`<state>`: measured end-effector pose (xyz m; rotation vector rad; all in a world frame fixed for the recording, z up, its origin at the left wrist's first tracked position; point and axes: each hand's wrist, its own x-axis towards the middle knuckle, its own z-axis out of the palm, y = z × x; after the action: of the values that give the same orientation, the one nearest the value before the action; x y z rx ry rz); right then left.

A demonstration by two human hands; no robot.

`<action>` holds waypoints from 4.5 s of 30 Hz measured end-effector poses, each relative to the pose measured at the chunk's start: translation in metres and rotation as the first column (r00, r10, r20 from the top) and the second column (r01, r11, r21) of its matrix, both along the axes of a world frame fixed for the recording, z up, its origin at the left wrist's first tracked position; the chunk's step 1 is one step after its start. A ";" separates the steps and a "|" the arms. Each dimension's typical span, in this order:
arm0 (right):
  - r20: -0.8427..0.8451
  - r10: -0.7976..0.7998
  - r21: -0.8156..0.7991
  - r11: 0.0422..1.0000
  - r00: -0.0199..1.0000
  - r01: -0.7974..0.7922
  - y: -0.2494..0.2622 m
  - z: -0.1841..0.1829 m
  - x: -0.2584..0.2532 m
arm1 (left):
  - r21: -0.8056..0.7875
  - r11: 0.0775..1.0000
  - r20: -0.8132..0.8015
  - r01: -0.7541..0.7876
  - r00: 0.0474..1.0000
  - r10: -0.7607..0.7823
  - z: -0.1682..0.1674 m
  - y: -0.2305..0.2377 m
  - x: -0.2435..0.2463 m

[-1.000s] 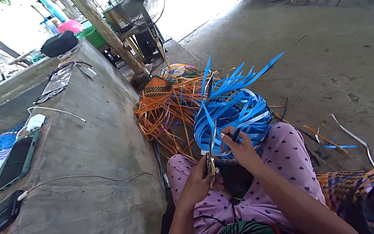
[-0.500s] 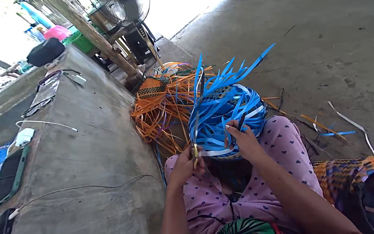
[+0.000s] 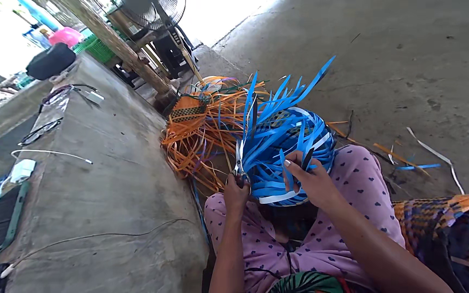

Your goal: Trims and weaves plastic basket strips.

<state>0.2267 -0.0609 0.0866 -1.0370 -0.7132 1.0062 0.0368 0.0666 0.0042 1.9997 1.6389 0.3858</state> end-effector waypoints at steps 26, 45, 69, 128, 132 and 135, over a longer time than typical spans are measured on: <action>0.505 -0.009 0.337 0.923 0.863 -0.188 0.028 0.011 -0.071 | 0.387 0.922 0.751 -0.007 0.582 -0.311 0.056 -0.085 -0.022; 0.557 0.021 0.375 0.886 0.830 -0.274 0.023 0.003 -0.070 | 0.430 0.902 0.724 -0.039 0.611 -0.320 0.053 -0.099 -0.033; 0.347 -0.043 0.416 0.902 0.937 -0.113 0.024 0.000 -0.061 | 0.308 0.910 0.450 0.278 0.800 -0.396 0.018 -0.103 -0.044; 0.073 -0.015 0.041 0.999 0.997 0.012 0.011 -0.007 -0.032 | -0.086 0.995 0.040 0.043 0.998 -0.039 0.028 0.018 -0.018; 0.124 -0.032 0.098 0.995 0.992 0.019 0.007 -0.003 -0.035 | -0.121 0.983 -0.042 0.136 0.989 -0.142 0.008 0.025 -0.002; 0.129 -0.092 0.167 0.984 0.987 0.070 0.007 -0.005 -0.037 | -0.080 0.994 0.004 0.076 0.997 -0.076 -0.001 0.019 -0.003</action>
<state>0.1893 -0.0542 0.0818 -0.9913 -0.8441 0.7985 0.0337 0.0856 0.0030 1.9956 1.5478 0.2884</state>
